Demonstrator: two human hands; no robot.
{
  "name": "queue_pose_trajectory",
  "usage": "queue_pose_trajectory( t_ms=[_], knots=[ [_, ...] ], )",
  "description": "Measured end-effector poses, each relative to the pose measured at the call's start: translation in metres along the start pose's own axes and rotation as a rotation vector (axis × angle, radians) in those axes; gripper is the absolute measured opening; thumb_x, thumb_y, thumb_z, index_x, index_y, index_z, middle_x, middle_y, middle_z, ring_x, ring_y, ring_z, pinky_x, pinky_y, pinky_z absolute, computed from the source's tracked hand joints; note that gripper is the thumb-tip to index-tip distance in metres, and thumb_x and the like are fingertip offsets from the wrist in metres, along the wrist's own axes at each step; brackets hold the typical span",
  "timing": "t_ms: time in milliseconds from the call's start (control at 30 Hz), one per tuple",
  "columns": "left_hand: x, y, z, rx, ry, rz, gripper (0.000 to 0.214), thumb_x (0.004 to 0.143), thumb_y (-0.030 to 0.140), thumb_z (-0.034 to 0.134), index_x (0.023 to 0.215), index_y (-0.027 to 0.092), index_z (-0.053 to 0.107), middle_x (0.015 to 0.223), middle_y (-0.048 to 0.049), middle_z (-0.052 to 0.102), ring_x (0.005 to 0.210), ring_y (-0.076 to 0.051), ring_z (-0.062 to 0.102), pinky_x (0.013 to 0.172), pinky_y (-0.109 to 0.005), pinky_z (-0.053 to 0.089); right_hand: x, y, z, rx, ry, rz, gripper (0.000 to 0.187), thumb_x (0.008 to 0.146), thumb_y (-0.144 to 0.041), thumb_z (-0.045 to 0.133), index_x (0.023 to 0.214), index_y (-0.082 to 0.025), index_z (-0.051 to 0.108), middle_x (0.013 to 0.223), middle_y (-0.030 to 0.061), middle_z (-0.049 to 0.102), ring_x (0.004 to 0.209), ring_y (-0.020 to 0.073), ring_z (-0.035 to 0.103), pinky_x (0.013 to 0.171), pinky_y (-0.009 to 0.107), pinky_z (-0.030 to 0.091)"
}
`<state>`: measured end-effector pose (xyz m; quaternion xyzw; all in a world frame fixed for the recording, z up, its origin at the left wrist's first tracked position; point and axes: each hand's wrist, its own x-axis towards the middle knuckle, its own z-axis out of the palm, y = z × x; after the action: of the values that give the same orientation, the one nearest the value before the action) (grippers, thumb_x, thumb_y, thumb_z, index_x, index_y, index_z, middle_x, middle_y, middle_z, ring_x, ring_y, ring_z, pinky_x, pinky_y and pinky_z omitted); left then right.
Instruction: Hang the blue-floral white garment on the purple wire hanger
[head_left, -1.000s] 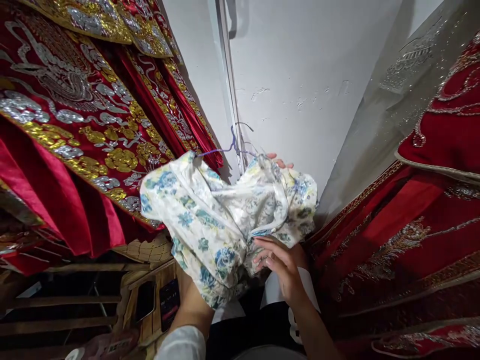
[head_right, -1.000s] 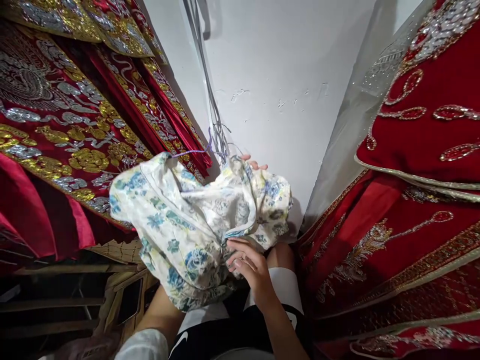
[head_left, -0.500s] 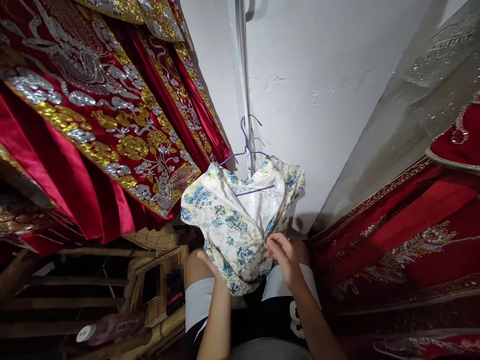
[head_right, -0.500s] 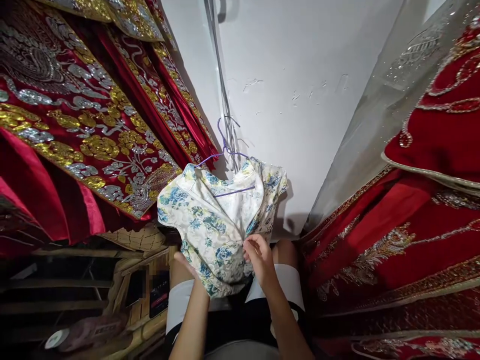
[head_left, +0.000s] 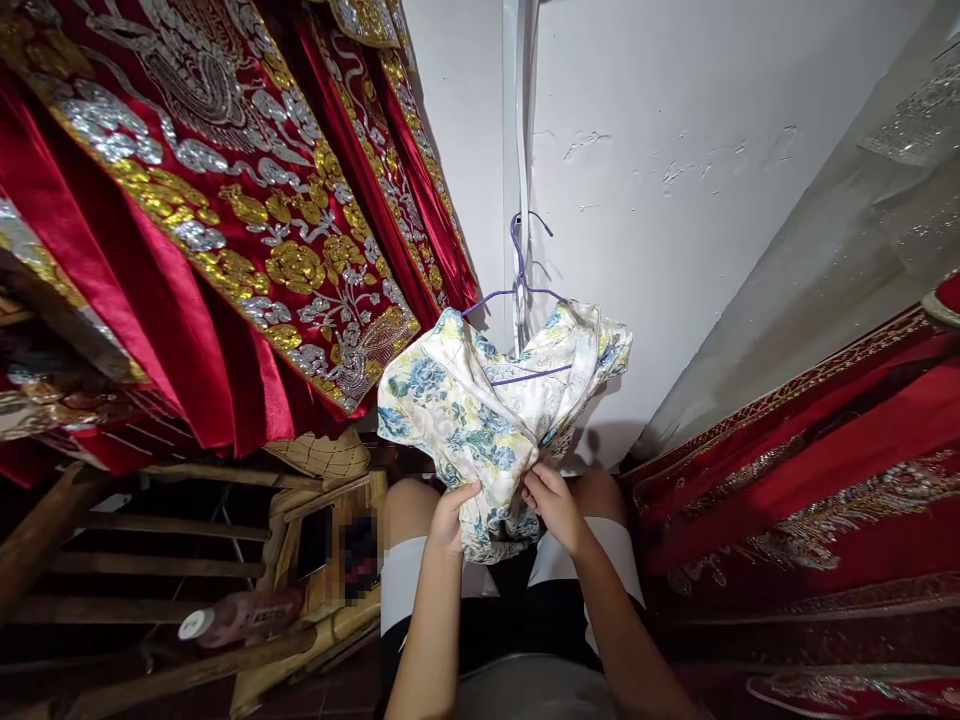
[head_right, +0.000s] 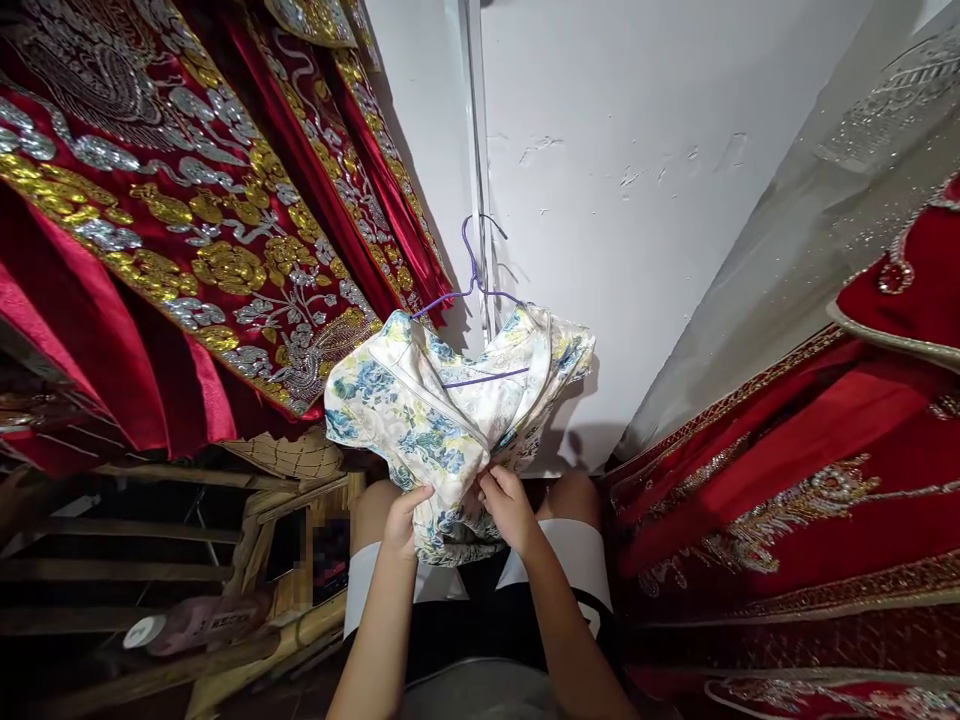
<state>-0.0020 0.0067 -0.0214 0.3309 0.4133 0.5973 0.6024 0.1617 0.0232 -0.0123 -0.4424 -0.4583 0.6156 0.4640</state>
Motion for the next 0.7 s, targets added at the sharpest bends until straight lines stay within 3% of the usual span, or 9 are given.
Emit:
queue_pose_trajectory(
  t_ms=[100,167,233,300,333,367,433,533,700],
  knots=[
    [0.007,0.001,-0.005,-0.049,0.027,-0.122,0.05,0.062,0.043,0.085,0.105,0.018,0.075,0.099,-0.0134,0.079,0.114,-0.043,0.071,0.1,-0.056,0.056,-0.006,-0.006,-0.002,0.023,0.062,-0.017,0.047,0.073,-0.063,0.072,0.066,-0.02,0.053,0.058,-0.0032,0.047,0.051,0.0084,0.035,0.049,0.024,0.026],
    [0.016,-0.002,-0.008,0.01,0.122,-0.097,0.052,0.065,0.044,0.083,0.108,0.017,0.072,0.106,-0.0145,0.077,0.118,-0.04,0.068,0.104,-0.053,0.053,-0.009,-0.01,-0.007,0.024,0.112,-0.037,0.047,0.074,-0.062,0.071,0.064,-0.02,0.054,0.056,-0.0031,0.045,0.05,0.0088,0.034,0.048,0.024,0.025],
    [0.022,-0.01,-0.01,0.17,0.323,0.068,0.054,0.069,0.043,0.081,0.114,0.016,0.067,0.115,-0.0157,0.072,0.121,-0.036,0.065,0.108,-0.051,0.049,-0.011,-0.013,-0.012,0.002,0.139,-0.047,0.049,0.075,-0.065,0.07,0.063,-0.02,0.056,0.054,-0.0034,0.043,0.049,0.0096,0.033,0.048,0.026,0.023],
    [0.023,-0.022,-0.008,0.365,0.565,0.328,0.057,0.074,0.042,0.076,0.123,0.017,0.06,0.125,-0.0164,0.065,0.124,-0.033,0.06,0.11,-0.049,0.045,-0.012,-0.014,-0.014,-0.039,0.13,-0.057,0.052,0.075,-0.068,0.07,0.061,-0.02,0.057,0.052,-0.0032,0.041,0.049,0.0106,0.033,0.048,0.027,0.024],
    [0.02,-0.028,-0.005,0.462,0.642,0.459,0.054,0.078,0.042,0.073,0.124,0.018,0.058,0.127,-0.0159,0.062,0.123,-0.031,0.058,0.109,-0.047,0.045,-0.012,-0.014,-0.014,-0.061,0.116,-0.059,0.054,0.075,-0.07,0.07,0.06,-0.02,0.057,0.052,-0.0031,0.041,0.05,0.0109,0.034,0.049,0.028,0.025],
    [0.015,-0.035,0.0,0.561,0.647,0.568,0.049,0.082,0.042,0.07,0.124,0.019,0.058,0.126,-0.0148,0.061,0.122,-0.03,0.058,0.108,-0.046,0.045,-0.012,-0.013,-0.013,-0.08,0.095,-0.058,0.055,0.076,-0.072,0.069,0.06,-0.02,0.057,0.051,-0.0032,0.041,0.05,0.0112,0.034,0.05,0.028,0.025],
    [0.003,-0.046,0.013,0.732,0.448,0.665,0.033,0.089,0.041,0.063,0.116,0.022,0.062,0.119,-0.0122,0.063,0.117,-0.028,0.059,0.105,-0.044,0.045,-0.012,-0.012,-0.01,-0.105,0.052,-0.061,0.057,0.076,-0.075,0.067,0.062,-0.02,0.059,0.05,-0.0035,0.041,0.049,0.0113,0.035,0.051,0.028,0.026],
    [-0.011,-0.055,0.034,0.784,0.117,0.56,0.019,0.095,0.035,0.054,0.104,0.021,0.064,0.103,-0.0091,0.068,0.102,-0.026,0.063,0.094,-0.04,0.049,-0.013,-0.011,-0.003,-0.108,0.01,-0.08,0.056,0.077,-0.074,0.066,0.066,-0.019,0.062,0.051,-0.0035,0.045,0.05,0.0117,0.038,0.052,0.027,0.028],
    [-0.01,-0.053,0.044,0.755,0.025,0.498,0.023,0.098,0.035,0.049,0.082,0.021,0.056,0.08,-0.0027,0.063,0.081,-0.02,0.059,0.077,-0.031,0.047,-0.01,-0.037,-0.006,-0.122,-0.076,-0.095,0.047,0.08,-0.064,0.067,0.065,-0.02,0.063,0.051,-0.0024,0.05,0.05,0.0119,0.041,0.051,0.027,0.03]
  ],
)
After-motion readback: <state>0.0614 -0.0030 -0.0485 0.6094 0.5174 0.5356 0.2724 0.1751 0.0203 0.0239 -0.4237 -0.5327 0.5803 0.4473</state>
